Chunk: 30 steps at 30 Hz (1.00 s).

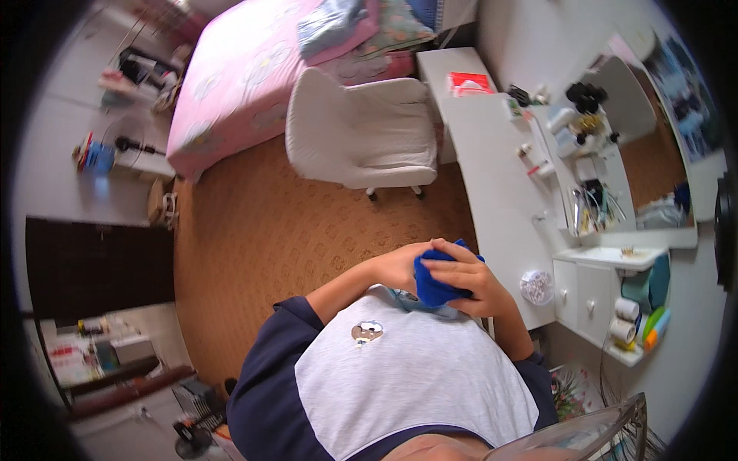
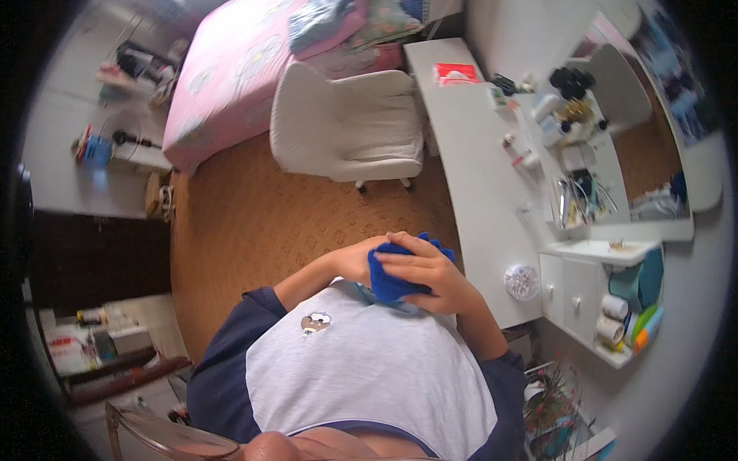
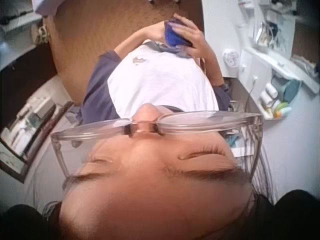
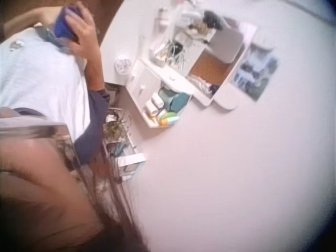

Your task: The person wipes the inside and outside of a small blue plastic mesh container using a blue cloth. They repeatedly rub the cloth against the container's surfaces, turning it over to clean different sides.

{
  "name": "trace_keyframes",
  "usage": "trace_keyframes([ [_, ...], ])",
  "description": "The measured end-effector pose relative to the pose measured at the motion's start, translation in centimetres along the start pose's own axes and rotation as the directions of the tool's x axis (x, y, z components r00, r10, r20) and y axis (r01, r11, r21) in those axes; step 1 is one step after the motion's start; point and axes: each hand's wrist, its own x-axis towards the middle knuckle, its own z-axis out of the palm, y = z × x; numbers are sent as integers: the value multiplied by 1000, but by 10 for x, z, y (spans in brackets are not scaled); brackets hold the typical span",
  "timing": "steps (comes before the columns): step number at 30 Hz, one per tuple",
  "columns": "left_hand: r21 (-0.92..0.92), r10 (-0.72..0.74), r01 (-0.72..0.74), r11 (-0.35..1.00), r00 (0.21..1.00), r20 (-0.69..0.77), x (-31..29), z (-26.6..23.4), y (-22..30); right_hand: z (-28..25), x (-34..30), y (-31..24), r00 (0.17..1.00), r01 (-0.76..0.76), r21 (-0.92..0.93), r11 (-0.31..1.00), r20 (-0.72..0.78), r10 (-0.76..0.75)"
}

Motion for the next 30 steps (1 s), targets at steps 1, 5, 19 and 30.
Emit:
trace_keyframes([
  [1, 116, -129, 123, 986, 990, 51, -11, -2, 16, 3, 7, 1, 1000, -20, -3, 1000, 4, 20],
  [5, -12, -273, 274, 962, 954, -125, -46, -2, 20, 28, 26, 24, 984, -177, -60, 982, 27, 179],
  [19, -130, -275, 244, 961, 797, -537, -183, 5, -14, 125, 77, 9, 947, 37, 254, 967, 300, -115],
  [30, -131, -294, 265, 955, 804, -516, -245, 6, -17, 202, 108, 3, 909, -319, 146, 936, 325, 259],
])
